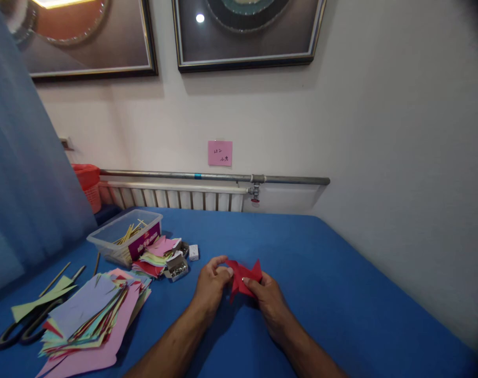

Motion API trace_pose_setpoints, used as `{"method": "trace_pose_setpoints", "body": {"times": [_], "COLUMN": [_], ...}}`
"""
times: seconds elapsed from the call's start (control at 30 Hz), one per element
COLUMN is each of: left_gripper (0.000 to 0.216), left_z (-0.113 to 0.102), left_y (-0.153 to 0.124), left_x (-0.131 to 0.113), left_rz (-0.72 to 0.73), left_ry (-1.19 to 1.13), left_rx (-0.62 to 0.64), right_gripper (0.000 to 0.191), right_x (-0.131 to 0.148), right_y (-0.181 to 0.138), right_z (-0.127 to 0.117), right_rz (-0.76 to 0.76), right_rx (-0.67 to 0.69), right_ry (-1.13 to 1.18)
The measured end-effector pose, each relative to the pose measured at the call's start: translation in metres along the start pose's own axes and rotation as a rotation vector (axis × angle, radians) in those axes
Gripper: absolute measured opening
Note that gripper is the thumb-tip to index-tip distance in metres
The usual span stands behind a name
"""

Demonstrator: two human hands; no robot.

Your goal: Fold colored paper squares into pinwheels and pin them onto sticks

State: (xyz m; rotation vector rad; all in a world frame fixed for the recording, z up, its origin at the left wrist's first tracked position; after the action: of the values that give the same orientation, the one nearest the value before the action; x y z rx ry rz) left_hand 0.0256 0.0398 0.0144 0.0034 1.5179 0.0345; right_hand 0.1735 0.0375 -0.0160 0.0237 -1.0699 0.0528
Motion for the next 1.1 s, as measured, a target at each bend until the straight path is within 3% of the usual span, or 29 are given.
{"method": "trace_pose_setpoints", "body": {"times": [0.13, 0.37, 0.73, 1.1], "left_gripper": [0.033, 0.044, 0.04, 0.041], "left_z": [0.004, 0.004, 0.004, 0.004], "left_y": [0.0, 0.006, 0.007, 0.01], "left_x": [0.001, 0.011, 0.017, 0.022], "left_rz": [-0.009, -0.035, -0.04, -0.031], "left_ry": [0.021, 0.063, 0.057, 0.046], "left_rx": [0.091, 0.046, 0.051, 0.076], "right_gripper": [0.03, 0.036, 0.036, 0.039], "right_x": [0.0, -0.003, -0.005, -0.006], "right_y": [0.001, 0.003, 0.001, 0.0], "right_z": [0.0, 0.001, 0.001, 0.003], "right_rz": [-0.031, -0.039, 0.052, 0.041], "right_rx": [0.022, 0.048, 0.08, 0.061], "right_ry": [-0.015, -0.102, -0.044, -0.033]}}
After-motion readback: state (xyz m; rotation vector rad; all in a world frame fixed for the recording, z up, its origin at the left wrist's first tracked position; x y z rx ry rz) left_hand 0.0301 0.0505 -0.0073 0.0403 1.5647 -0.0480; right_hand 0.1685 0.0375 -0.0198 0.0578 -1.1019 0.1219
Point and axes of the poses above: each hand's wrist, its own y-axis towards the middle knuckle, its own z-axis out of the palm, x = y × z, the point moved 4 cm from there along y, towards the middle knuckle, and after that the axes turned 14 degrees about y, right-handed, at the moved point
